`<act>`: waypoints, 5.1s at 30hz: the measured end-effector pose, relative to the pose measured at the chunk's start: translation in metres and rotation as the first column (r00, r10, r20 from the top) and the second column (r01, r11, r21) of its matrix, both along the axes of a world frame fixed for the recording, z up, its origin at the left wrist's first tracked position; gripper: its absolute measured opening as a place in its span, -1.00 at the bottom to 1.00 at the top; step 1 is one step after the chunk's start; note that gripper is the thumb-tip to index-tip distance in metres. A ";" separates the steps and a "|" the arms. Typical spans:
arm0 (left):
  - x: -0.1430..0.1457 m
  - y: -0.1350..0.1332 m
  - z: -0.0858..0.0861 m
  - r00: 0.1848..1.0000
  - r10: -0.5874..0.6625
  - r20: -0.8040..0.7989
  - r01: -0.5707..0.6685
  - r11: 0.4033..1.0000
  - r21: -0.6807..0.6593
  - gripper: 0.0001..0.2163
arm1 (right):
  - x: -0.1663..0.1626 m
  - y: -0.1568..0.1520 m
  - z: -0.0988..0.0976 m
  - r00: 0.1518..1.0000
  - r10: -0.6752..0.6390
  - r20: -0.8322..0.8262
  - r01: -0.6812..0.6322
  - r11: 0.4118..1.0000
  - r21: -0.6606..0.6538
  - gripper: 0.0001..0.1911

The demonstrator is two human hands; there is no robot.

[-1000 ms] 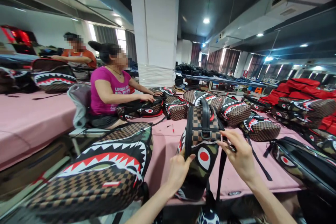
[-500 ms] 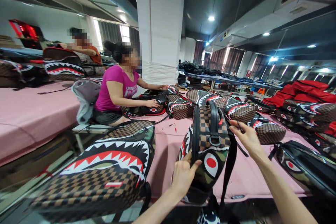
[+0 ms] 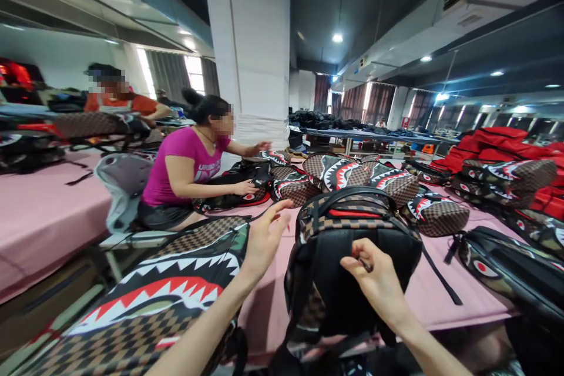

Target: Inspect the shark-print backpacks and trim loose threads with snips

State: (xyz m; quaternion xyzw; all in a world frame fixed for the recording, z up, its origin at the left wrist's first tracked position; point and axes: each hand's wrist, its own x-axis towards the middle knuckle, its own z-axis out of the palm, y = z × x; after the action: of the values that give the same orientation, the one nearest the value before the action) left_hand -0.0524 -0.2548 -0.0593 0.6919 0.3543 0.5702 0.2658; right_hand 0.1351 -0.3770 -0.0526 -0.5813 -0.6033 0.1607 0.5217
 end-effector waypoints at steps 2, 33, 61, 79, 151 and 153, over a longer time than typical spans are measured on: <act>0.017 -0.020 0.017 0.983 -0.066 -0.172 0.102 0.972 0.210 -0.68 | -0.005 0.002 -0.008 0.999 0.005 0.039 -0.007 0.999 0.052 -0.88; 0.076 -0.116 0.025 0.726 0.474 -0.498 0.063 0.675 0.735 -0.73 | 0.074 -0.067 0.022 0.770 -0.515 0.377 0.421 0.853 0.308 -0.83; 0.045 -0.109 0.019 0.719 0.254 -0.647 0.331 0.693 0.640 -0.41 | 0.059 -0.021 0.060 0.997 -0.079 0.005 0.077 0.977 0.197 -0.67; 0.082 -0.094 0.057 0.537 0.017 -0.843 0.468 0.825 0.315 -0.31 | 0.081 0.013 0.120 0.861 0.321 0.394 -0.206 0.930 -0.306 -0.63; 0.108 -0.080 0.112 -0.119 -0.586 -0.802 0.494 0.666 -0.559 -0.67 | 0.095 0.004 0.072 0.970 0.150 -0.192 -0.219 0.881 -0.418 -0.64; 0.111 -0.080 0.113 -0.177 -0.600 -0.780 0.466 0.647 -0.604 -0.68 | 0.098 0.006 0.071 0.969 0.161 -0.187 -0.227 0.880 -0.416 -0.65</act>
State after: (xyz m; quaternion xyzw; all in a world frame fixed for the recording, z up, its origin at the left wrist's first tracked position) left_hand 0.0589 -0.3352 0.0535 0.9434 0.1388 -0.2103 0.2157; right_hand 0.2327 -0.3706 0.0188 -0.6061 -0.5672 0.3851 0.4032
